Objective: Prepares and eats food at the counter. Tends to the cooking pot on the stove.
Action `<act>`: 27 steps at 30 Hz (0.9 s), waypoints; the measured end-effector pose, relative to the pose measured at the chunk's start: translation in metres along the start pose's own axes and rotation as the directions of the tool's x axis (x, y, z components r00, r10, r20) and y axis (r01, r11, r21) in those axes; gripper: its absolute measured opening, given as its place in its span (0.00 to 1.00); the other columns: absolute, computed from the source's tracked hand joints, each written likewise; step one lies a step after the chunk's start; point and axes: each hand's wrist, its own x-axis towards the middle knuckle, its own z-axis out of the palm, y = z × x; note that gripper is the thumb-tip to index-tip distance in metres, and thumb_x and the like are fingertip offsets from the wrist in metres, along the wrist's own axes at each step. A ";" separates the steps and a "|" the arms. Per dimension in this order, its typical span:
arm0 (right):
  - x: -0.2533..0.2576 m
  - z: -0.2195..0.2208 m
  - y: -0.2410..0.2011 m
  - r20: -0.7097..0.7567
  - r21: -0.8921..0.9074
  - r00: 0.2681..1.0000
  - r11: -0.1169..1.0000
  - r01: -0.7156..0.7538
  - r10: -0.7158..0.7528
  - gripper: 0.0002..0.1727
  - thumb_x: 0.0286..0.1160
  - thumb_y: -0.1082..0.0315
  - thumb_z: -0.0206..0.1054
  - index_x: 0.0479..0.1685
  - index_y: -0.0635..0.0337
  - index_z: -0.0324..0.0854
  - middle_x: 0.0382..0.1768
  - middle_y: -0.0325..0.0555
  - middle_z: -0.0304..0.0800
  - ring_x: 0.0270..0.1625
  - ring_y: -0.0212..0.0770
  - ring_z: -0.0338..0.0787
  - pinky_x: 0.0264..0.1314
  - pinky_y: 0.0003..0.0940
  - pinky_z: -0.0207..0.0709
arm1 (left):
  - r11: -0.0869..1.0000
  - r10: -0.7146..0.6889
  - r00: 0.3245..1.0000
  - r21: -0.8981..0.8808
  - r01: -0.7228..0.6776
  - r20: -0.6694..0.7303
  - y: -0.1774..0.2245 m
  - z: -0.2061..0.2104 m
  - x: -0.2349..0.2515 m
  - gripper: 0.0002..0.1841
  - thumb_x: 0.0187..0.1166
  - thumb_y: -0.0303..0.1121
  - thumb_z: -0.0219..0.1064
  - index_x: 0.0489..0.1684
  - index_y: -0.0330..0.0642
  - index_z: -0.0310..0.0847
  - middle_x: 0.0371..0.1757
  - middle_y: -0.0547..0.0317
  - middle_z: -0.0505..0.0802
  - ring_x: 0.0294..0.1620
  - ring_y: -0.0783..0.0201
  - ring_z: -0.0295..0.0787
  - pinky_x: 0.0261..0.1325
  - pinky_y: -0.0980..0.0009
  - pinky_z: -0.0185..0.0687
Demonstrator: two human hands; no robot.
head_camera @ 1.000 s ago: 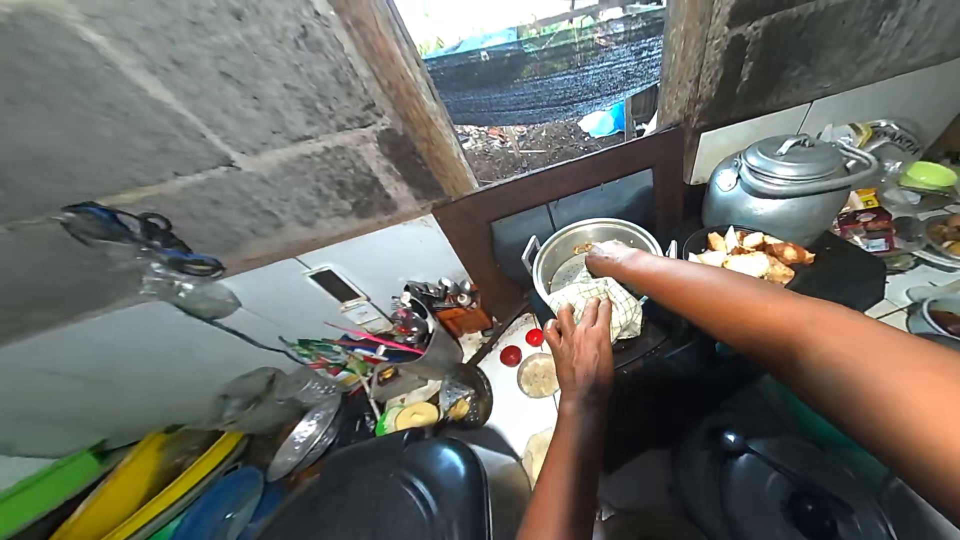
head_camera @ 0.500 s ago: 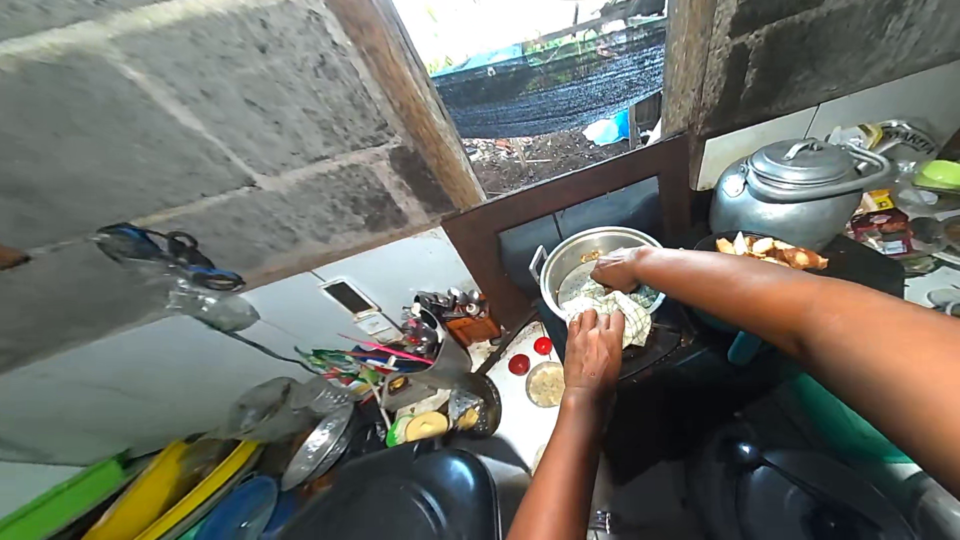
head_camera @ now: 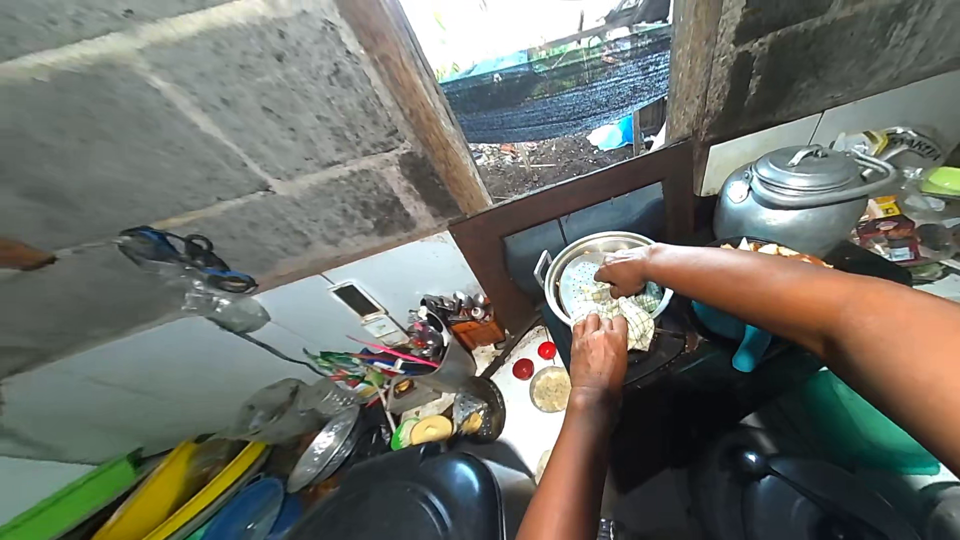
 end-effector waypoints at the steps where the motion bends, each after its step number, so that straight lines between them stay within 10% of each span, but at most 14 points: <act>1: -0.003 -0.001 0.001 -0.037 0.008 0.999 1.000 0.007 -0.006 0.13 0.79 0.65 0.68 0.52 0.67 0.85 0.46 0.62 0.89 0.57 0.63 0.89 0.58 0.64 0.77 | 1.000 -0.005 1.000 -0.007 0.005 -0.001 0.000 -0.001 0.000 0.17 0.87 0.22 0.49 0.64 0.35 0.82 0.61 0.45 0.91 0.75 0.46 0.79 0.80 0.52 0.67; 8: -0.043 -0.036 -0.017 -0.232 -0.061 0.973 0.998 -0.030 0.015 0.10 0.77 0.69 0.66 0.52 0.63 0.85 0.43 0.58 0.89 0.53 0.61 0.89 0.54 0.63 0.78 | 0.999 0.012 0.990 -0.044 -0.018 -0.140 0.003 0.008 -0.005 0.17 0.84 0.20 0.51 0.61 0.34 0.84 0.60 0.43 0.91 0.70 0.43 0.83 0.74 0.50 0.73; 13: -0.076 -0.052 -0.029 -0.356 -0.067 0.929 0.988 -0.138 0.105 0.13 0.82 0.69 0.61 0.58 0.63 0.81 0.47 0.62 0.88 0.55 0.64 0.89 0.54 0.64 0.79 | 0.990 -0.078 0.903 -0.138 0.021 -0.424 0.012 0.009 -0.032 0.27 0.76 0.15 0.58 0.70 0.52 0.85 0.67 0.57 0.91 0.69 0.47 0.85 0.71 0.40 0.70; 17: -0.105 -0.077 -0.037 -0.433 -0.012 0.887 0.984 -0.180 0.157 0.15 0.84 0.64 0.61 0.60 0.63 0.82 0.51 0.63 0.88 0.60 0.66 0.87 0.58 0.67 0.77 | 0.946 -0.168 0.844 -0.325 -0.008 -0.510 0.011 -0.025 -0.050 0.30 0.60 0.14 0.71 0.67 0.44 0.87 0.64 0.47 0.92 0.68 0.38 0.84 0.63 0.34 0.75; 23: -0.145 -0.131 -0.059 -0.586 0.048 0.792 0.983 -0.178 0.172 0.18 0.83 0.61 0.60 0.59 0.64 0.83 0.53 0.64 0.89 0.63 0.65 0.86 0.62 0.69 0.73 | 0.925 -0.235 0.705 -0.377 -0.049 -0.669 -0.012 -0.095 -0.067 0.26 0.69 0.20 0.67 0.72 0.31 0.79 0.64 0.31 0.88 0.67 0.32 0.83 0.68 0.35 0.74; 27: -0.178 -0.156 -0.083 -0.680 0.069 0.720 0.989 -0.128 0.141 0.16 0.82 0.60 0.59 0.52 0.63 0.83 0.47 0.58 0.88 0.56 0.58 0.87 0.55 0.60 0.74 | 0.908 -0.300 0.580 -0.413 -0.071 -0.758 -0.026 -0.123 -0.090 0.26 0.74 0.29 0.63 0.73 0.30 0.75 0.62 0.37 0.89 0.65 0.49 0.87 0.66 0.47 0.79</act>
